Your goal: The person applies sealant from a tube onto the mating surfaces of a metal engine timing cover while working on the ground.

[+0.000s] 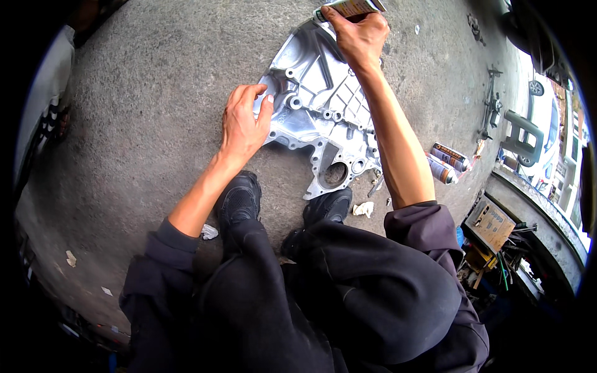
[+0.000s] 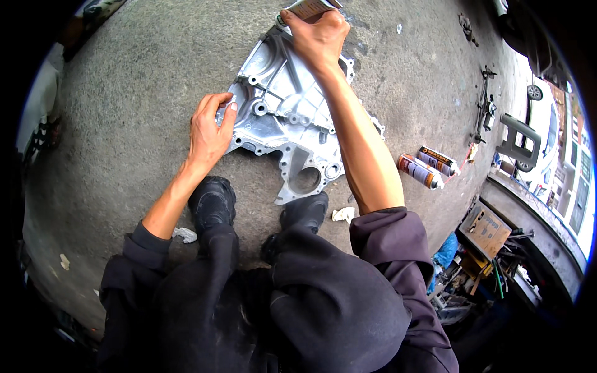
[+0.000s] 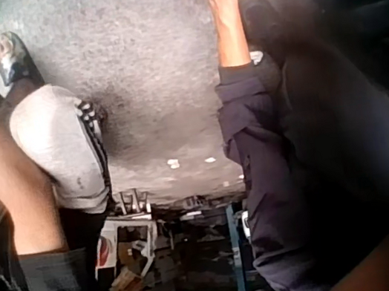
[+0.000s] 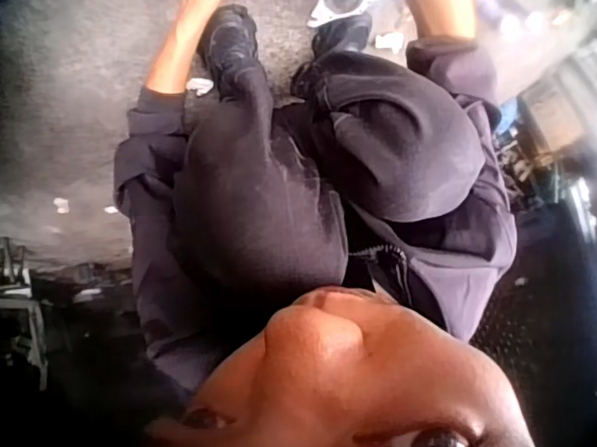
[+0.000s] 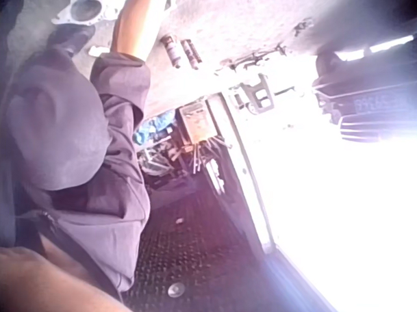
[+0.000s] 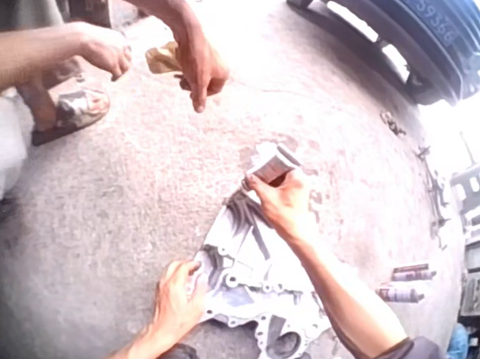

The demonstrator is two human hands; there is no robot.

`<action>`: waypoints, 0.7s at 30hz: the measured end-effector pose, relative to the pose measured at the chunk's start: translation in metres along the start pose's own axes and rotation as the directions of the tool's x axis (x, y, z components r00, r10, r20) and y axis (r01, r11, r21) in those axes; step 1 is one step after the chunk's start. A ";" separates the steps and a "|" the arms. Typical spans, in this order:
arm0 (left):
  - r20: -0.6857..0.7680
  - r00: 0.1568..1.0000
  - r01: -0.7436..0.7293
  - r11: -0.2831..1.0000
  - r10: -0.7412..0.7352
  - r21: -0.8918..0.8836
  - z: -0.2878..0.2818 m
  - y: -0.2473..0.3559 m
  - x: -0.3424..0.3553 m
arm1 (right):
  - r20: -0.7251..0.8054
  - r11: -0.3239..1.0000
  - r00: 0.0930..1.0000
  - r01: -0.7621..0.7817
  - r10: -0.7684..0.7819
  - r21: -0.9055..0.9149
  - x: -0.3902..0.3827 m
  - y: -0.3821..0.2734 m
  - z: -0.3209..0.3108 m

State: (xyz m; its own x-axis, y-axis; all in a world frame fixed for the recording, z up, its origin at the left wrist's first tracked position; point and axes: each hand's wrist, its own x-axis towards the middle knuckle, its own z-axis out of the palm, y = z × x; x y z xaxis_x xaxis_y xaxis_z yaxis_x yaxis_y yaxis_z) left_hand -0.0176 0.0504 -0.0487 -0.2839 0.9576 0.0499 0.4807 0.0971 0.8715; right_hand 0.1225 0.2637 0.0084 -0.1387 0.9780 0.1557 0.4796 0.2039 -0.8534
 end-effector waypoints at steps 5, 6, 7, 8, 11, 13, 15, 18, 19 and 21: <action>-0.004 1.000 0.007 1.000 -0.007 -0.012 -0.002 0.001 0.000 | 0.016 0.983 0.991 -0.133 0.132 0.127 0.003 0.004 -0.002; -0.005 1.000 0.017 1.000 -0.017 -0.026 -0.003 0.001 0.000 | 0.021 0.927 0.966 -0.255 0.259 0.275 0.005 0.004 0.000; -0.004 1.000 0.025 0.999 -0.025 -0.040 -0.004 0.002 -0.001 | 0.127 0.616 0.929 -0.329 0.348 0.716 -0.005 0.005 -0.013; -0.010 1.000 0.020 0.996 -0.021 -0.092 -0.005 0.010 0.003 | 0.233 0.421 0.881 -0.410 0.411 0.809 -0.011 0.002 -0.026; -0.030 0.999 0.031 0.974 -0.038 -0.222 -0.027 0.044 0.007 | 0.403 0.150 0.802 -0.509 0.440 0.848 -0.055 -0.040 -0.036; -0.039 0.999 -0.040 0.953 0.030 -0.299 -0.037 0.067 0.013 | 0.460 0.063 0.778 -0.534 0.428 0.843 -0.083 -0.051 -0.041; -0.036 0.998 -0.069 0.925 0.060 -0.374 -0.040 0.082 0.014 | 0.510 -0.045 0.734 -0.552 0.449 0.833 -0.109 -0.060 -0.042; -0.023 0.997 -0.076 0.886 0.074 -0.458 -0.035 0.099 0.014 | 0.527 -0.073 0.709 -0.563 0.469 0.823 -0.137 -0.072 -0.048; -0.022 0.996 -0.087 0.882 0.087 -0.463 -0.032 0.103 0.014 | 0.544 -0.111 0.709 -0.560 0.448 0.821 -0.143 -0.072 -0.051; -0.004 0.995 -0.084 0.854 0.096 -0.514 -0.027 0.110 0.011 | 0.572 -0.208 0.709 -0.538 0.412 0.817 -0.156 -0.073 -0.057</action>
State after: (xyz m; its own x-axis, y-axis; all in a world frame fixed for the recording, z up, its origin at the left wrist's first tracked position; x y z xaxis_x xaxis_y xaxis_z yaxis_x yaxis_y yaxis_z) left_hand 0.0099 0.0644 0.0606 -0.2396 0.9614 0.1351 0.0081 -0.1372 0.9905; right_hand 0.1584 0.0990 0.0749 -0.3965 0.7524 -0.5260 -0.7325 -0.6047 -0.3128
